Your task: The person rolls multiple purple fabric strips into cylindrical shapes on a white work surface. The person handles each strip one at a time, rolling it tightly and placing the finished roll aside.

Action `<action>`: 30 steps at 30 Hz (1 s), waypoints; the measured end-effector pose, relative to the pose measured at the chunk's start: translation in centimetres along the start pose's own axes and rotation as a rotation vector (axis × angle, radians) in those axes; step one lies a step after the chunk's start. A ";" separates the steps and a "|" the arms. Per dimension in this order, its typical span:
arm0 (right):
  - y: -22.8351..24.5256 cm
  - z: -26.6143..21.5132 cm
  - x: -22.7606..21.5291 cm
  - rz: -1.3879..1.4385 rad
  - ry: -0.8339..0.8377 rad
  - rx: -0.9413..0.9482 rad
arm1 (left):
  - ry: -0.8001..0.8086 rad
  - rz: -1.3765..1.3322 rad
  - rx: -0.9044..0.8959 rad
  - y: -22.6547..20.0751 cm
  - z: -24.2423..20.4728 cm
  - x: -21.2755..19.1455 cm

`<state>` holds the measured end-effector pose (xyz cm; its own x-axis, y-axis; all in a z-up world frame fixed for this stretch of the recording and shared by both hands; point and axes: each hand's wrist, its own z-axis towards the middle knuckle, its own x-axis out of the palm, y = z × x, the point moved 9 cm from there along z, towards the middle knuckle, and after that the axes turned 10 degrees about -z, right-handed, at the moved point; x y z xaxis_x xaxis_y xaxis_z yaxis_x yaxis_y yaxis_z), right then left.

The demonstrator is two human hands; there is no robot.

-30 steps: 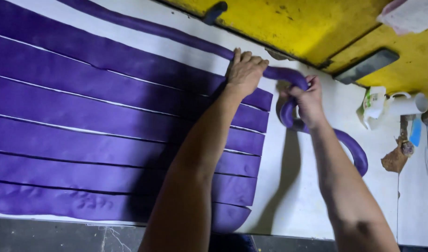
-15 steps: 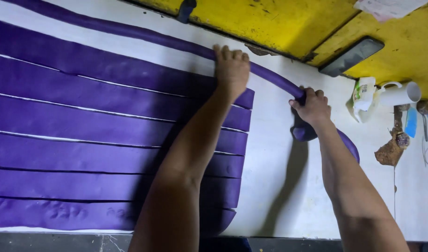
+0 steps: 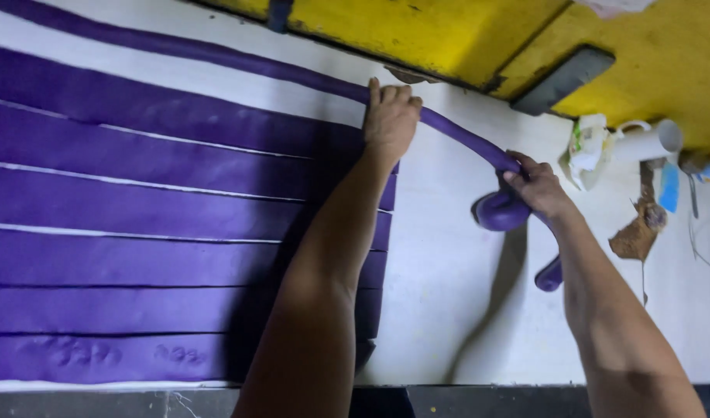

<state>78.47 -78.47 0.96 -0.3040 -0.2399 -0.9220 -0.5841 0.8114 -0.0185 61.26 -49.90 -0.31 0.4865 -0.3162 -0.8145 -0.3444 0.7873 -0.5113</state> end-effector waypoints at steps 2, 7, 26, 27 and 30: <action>-1.4 -4.9 -2.4 0.109 -0.091 0.111 | 0.162 0.010 0.016 -0.9 -0.1 -1.8; -10.6 -12.1 3.7 0.158 -0.287 0.188 | -0.039 0.041 0.220 -6.2 -6.4 -5.8; 26.9 -34.7 2.8 0.607 0.289 -0.329 | 0.794 -1.440 -0.855 0.5 -39.4 -24.0; 22.7 -32.0 2.9 0.653 0.069 0.010 | 0.813 -1.347 -0.952 1.6 -40.8 -24.2; 15.7 -26.1 7.4 1.033 -0.236 0.181 | 0.952 -1.437 -0.850 -0.8 -43.4 -21.4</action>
<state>47.38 -81.41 3.97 -0.4225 0.7003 -0.5754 -0.0019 0.6342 0.7732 16.30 -66.75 5.68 0.2871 -0.7701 0.5697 -0.5304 -0.6230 -0.5749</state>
